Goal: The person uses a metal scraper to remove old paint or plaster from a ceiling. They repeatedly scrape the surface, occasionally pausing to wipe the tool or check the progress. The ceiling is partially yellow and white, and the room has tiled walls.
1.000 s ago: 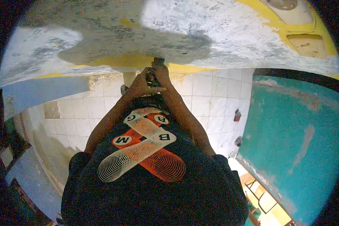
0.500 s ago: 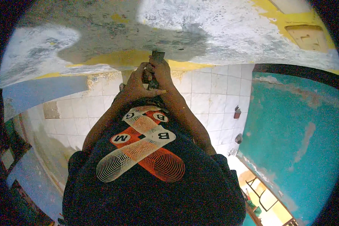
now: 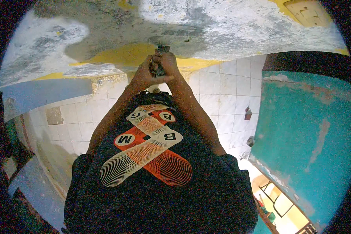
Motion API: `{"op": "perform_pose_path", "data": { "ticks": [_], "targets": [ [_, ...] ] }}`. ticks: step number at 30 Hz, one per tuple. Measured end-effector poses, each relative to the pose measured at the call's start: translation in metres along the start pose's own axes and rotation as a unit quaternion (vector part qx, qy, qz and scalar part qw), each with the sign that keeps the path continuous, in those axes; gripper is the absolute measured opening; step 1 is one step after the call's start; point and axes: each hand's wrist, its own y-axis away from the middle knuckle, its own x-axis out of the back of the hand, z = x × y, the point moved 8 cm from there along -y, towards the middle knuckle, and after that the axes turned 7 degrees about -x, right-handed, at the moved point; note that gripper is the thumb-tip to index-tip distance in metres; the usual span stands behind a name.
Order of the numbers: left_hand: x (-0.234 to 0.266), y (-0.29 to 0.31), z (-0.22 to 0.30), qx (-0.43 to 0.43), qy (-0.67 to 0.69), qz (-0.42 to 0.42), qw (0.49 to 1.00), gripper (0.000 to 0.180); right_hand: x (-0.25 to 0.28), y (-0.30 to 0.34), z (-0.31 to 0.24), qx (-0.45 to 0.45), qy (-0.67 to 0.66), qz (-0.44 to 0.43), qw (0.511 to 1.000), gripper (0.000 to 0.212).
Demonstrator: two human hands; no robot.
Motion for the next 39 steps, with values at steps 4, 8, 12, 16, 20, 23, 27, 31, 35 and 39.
{"op": "perform_pose_path", "data": {
  "ticks": [4,8,12,16,20,23,27,31,35,39],
  "targets": [
    [0.001,0.01,-0.026,0.0,-0.059,0.009,0.998,0.075,-0.023,0.039,-0.015,-0.096,-0.228,0.079,0.966,0.017],
    [-0.001,0.016,0.004,0.026,-0.023,-0.048,0.998,0.082,-0.016,0.026,-0.014,0.007,-0.076,0.024,0.997,0.022],
    [0.006,0.011,0.02,0.0,-0.016,-0.009,1.0,0.09,-0.019,0.02,-0.01,-0.047,-0.182,0.013,0.982,0.02],
    [0.006,0.004,-0.037,0.042,-0.031,-0.004,0.999,0.089,-0.021,0.009,0.019,-0.09,-0.212,0.003,0.973,0.017],
    [0.012,0.005,0.004,-0.017,-0.054,-0.026,0.998,0.089,-0.016,0.019,-0.009,-0.047,-0.108,0.067,0.991,0.029],
    [0.007,0.006,0.009,-0.004,-0.06,-0.059,0.996,0.089,-0.016,0.026,-0.012,-0.038,-0.097,0.066,0.992,0.025],
    [0.013,0.001,0.019,-0.005,-0.046,-0.052,0.998,0.096,0.0,0.004,0.011,0.03,-0.029,0.035,0.999,0.02],
    [0.014,0.002,-0.003,-0.011,-0.047,-0.069,0.996,0.096,-0.016,0.019,-0.015,0.021,0.104,0.105,0.989,0.032],
    [0.011,0.006,0.007,0.008,-0.056,-0.082,0.995,0.095,-0.011,0.031,-0.015,-0.056,0.049,0.106,0.992,0.034],
    [0.006,0.009,0.003,-0.048,-0.068,-0.103,0.991,0.086,-0.016,0.029,-0.01,0.009,-0.059,0.142,0.988,0.031]
  ]
}}
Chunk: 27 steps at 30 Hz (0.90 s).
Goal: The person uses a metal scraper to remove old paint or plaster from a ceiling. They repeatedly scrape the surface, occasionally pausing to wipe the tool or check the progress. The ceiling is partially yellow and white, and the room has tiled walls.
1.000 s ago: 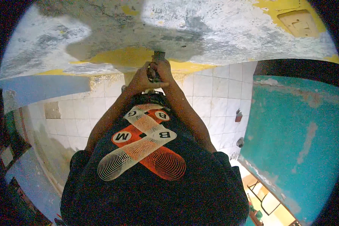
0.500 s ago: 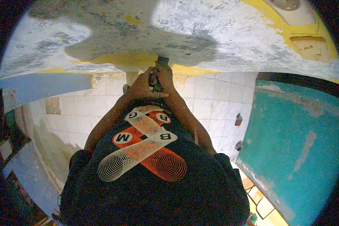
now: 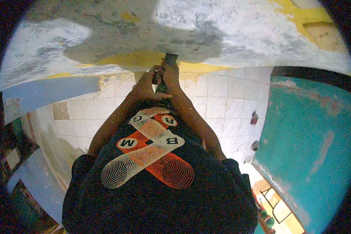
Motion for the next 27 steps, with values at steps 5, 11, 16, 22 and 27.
{"op": "perform_pose_path", "data": {
  "ticks": [5,11,16,22,27],
  "targets": [
    [0.002,-0.007,0.009,-0.028,0.078,0.072,0.994,0.08,0.004,-0.01,0.001,-0.017,-0.046,-0.082,0.995,0.02],
    [-0.002,-0.021,-0.07,0.058,0.026,0.081,0.995,0.072,-0.013,-0.036,-0.011,0.239,0.555,-0.037,0.796,0.017],
    [-0.001,-0.009,-0.009,0.03,0.005,0.02,0.999,0.082,0.014,-0.022,0.009,0.036,0.154,-0.013,0.987,0.021],
    [-0.005,-0.013,-0.019,0.047,0.019,0.046,0.998,0.085,0.015,-0.03,0.026,-0.053,-0.034,-0.066,0.996,0.022],
    [-0.007,-0.014,-0.035,0.061,0.006,0.047,0.997,0.085,0.01,-0.046,0.036,-0.146,-0.098,-0.047,0.983,0.02]
  ]
}}
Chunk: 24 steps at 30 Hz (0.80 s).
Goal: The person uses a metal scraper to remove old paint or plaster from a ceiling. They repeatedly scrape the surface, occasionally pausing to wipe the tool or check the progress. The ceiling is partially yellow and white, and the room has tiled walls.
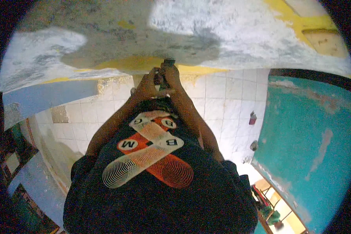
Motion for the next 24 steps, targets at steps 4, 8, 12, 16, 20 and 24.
{"op": "perform_pose_path", "data": {
  "ticks": [4,8,12,16,20,24],
  "targets": [
    [0.0,-0.002,0.018,0.003,-0.03,-0.028,0.999,0.09,-0.012,0.039,-0.01,0.037,-0.02,-0.034,0.999,0.02],
    [0.004,0.007,0.029,0.0,-0.043,-0.05,0.998,0.096,-0.001,0.028,0.001,0.079,0.09,-0.013,0.993,0.019],
    [0.005,0.0,0.032,0.006,-0.121,-0.044,0.992,0.106,0.003,0.015,0.015,0.046,-0.035,-0.066,0.996,0.023],
    [0.005,-0.008,0.015,0.004,-0.087,-0.061,0.994,0.108,-0.002,0.022,0.003,0.031,-0.012,-0.043,0.999,0.026],
    [0.009,-0.002,0.035,-0.033,-0.134,-0.041,0.99,0.106,-0.016,0.045,-0.02,0.051,0.05,-0.055,0.996,0.026],
    [0.004,-0.004,0.012,-0.029,-0.121,-0.07,0.99,0.111,-0.002,0.024,0.0,0.058,0.059,-0.053,0.995,0.027]
  ]
}}
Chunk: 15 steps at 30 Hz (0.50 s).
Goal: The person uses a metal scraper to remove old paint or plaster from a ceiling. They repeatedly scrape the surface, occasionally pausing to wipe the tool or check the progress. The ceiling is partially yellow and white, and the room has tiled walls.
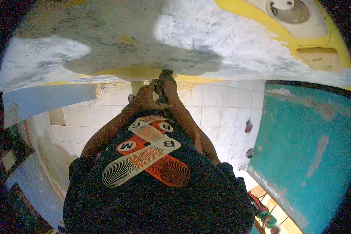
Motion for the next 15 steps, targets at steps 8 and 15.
{"op": "perform_pose_path", "data": {
  "ticks": [8,15],
  "targets": [
    [-0.003,0.006,0.018,-0.012,-0.043,-0.029,0.999,0.106,0.0,0.012,-0.017,0.067,0.148,0.048,0.986,0.032],
    [-0.02,0.011,0.002,-0.036,-0.071,-0.033,0.996,0.107,0.009,0.009,0.006,0.033,0.021,0.066,0.997,0.031]
  ]
}}
